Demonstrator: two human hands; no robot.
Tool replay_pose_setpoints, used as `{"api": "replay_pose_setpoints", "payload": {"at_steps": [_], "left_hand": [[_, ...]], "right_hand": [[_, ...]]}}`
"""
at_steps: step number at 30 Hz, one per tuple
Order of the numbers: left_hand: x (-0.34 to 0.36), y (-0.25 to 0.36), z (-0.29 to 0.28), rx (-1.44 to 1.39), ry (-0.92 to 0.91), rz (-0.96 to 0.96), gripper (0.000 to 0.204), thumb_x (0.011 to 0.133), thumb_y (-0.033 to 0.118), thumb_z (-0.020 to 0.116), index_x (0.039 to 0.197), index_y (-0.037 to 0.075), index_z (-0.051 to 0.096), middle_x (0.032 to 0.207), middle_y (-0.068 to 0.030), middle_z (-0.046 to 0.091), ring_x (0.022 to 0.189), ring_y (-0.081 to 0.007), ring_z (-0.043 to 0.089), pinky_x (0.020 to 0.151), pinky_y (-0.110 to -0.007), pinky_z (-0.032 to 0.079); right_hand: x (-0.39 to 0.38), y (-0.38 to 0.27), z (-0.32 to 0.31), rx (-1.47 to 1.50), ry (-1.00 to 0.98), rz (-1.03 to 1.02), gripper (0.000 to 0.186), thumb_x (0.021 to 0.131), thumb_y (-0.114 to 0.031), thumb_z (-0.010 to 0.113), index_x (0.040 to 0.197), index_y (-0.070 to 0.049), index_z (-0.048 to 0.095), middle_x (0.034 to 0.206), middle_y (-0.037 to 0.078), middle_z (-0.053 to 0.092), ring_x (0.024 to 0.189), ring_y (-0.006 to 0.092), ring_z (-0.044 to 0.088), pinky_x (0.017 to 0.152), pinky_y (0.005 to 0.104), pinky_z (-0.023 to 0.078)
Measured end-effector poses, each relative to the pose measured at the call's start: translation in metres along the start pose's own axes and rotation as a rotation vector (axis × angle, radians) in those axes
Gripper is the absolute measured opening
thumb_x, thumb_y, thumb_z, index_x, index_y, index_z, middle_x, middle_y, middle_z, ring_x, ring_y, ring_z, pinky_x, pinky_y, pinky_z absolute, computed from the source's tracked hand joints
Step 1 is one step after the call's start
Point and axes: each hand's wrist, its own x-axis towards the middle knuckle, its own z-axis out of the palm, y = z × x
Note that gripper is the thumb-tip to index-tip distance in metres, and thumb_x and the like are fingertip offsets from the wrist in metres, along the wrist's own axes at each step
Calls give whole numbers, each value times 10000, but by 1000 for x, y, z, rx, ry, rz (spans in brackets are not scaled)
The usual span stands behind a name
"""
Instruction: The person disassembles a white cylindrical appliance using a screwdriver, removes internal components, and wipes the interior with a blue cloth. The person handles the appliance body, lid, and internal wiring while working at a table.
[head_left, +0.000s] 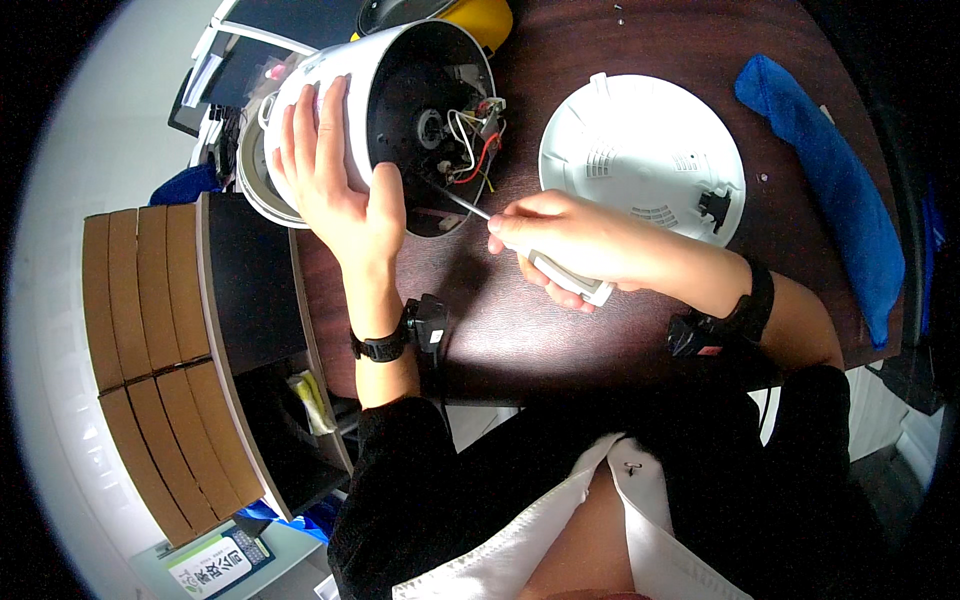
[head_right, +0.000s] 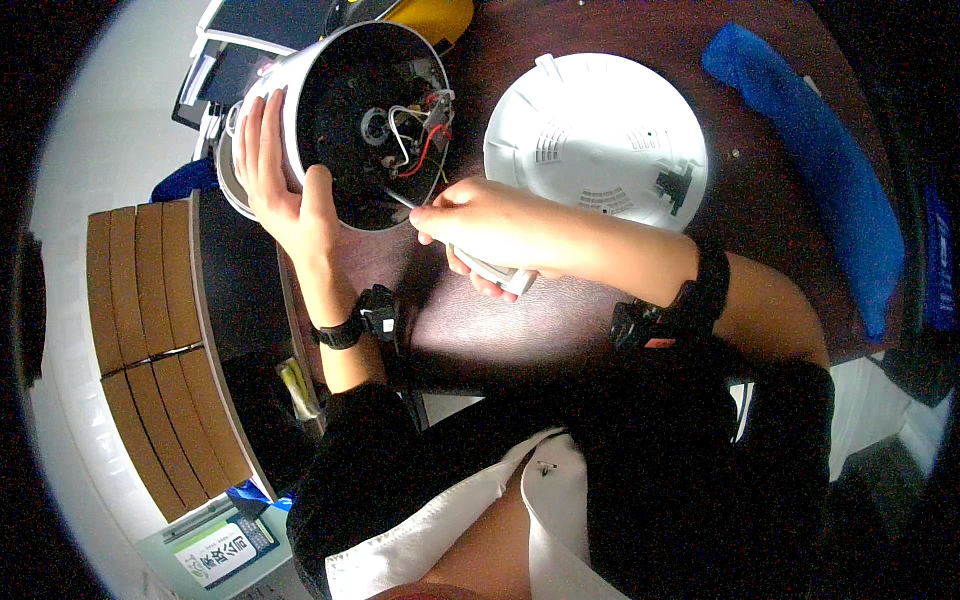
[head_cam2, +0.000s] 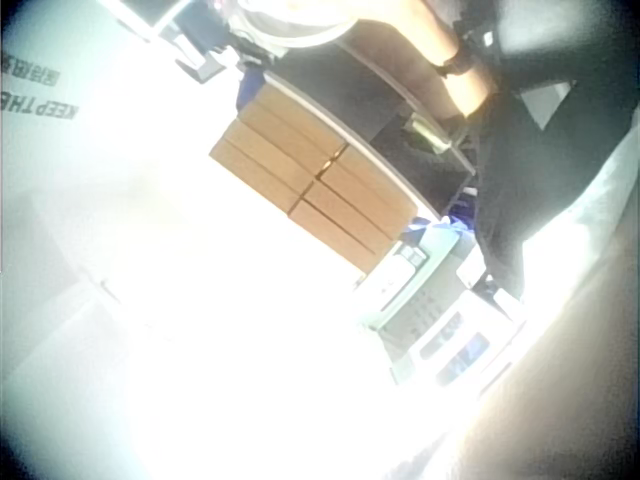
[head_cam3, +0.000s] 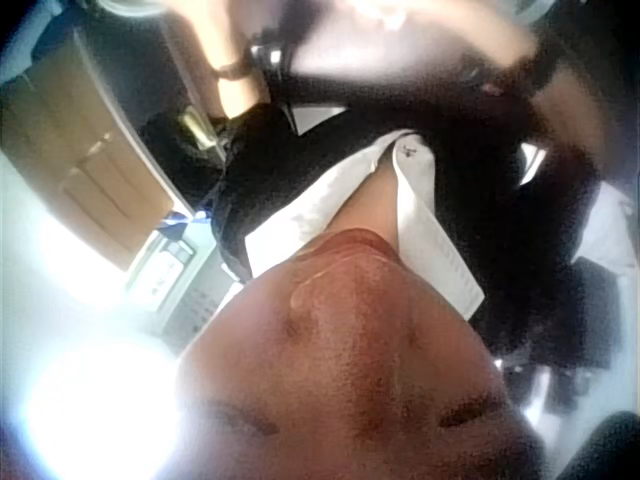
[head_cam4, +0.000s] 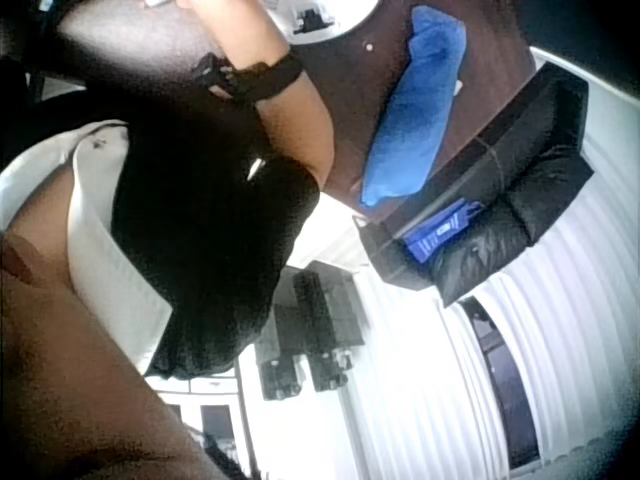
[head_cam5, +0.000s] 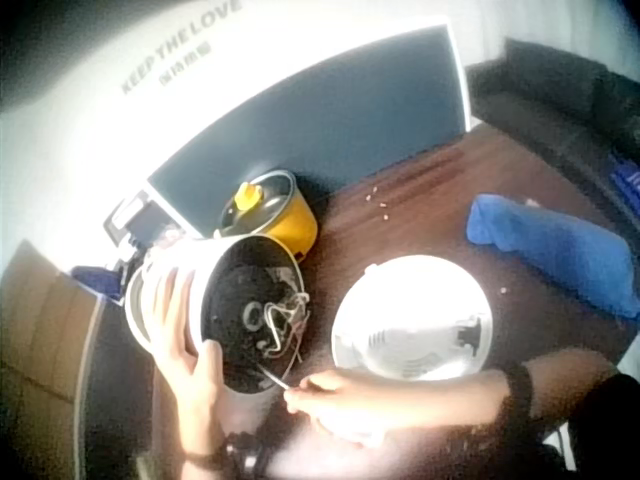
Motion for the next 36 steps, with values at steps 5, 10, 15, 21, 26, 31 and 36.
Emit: {"api": "replay_pose_setpoints", "payload": {"at_steps": [5,10,15,21,26,31,36], "left_hand": [[0,0,1,6,2,3,687,557,173,492,1237,111,559,1302,-190,474,1264,-358,369,1076,-491,136],[0,1,1,-1,9,2,685,554,174,492,1232,110,561,1300,-192,475,1258,-357,375,1075,-484,138],[1,1,-1,1,9,3,688,551,176,493,1233,111,561,1302,-191,474,1259,-356,374,1076,-483,136],[0,1,1,-3,5,-2,689,556,177,492,1239,114,555,1304,-191,472,1264,-358,369,1076,-490,131],[1,1,0,-5,4,5,689,556,177,493,1240,117,555,1308,-188,471,1266,-360,367,1077,-490,130],[1,1,0,3,3,-4,691,553,172,494,1240,118,556,1308,-186,472,1267,-358,367,1078,-489,128],[0,0,0,4,-1,-9,696,551,171,494,1242,119,554,1309,-186,472,1271,-357,363,1079,-493,127]], "right_hand": [[2,4,-1,189,-55,15,330,974,-303,400,1041,14,468,593,48,482,359,129,455,296,257,366],[8,10,-5,420,-177,93,337,952,-342,426,1038,-17,444,590,56,498,361,167,470,282,308,361],[5,7,-4,390,-184,78,372,978,-333,353,1059,19,441,591,50,467,361,155,441,295,272,351],[2,3,-4,416,-189,101,371,978,-338,346,1063,11,440,594,49,467,364,154,439,296,273,354],[2,3,-4,456,-196,125,372,974,-344,350,1062,5,442,596,46,468,365,152,442,292,270,357],[6,9,-8,500,-223,121,334,938,-372,437,1027,-50,459,599,38,496,367,157,452,297,307,333],[5,9,-7,517,-225,123,330,936,-372,440,1023,-54,464,614,36,497,375,154,452,299,302,329]]}}
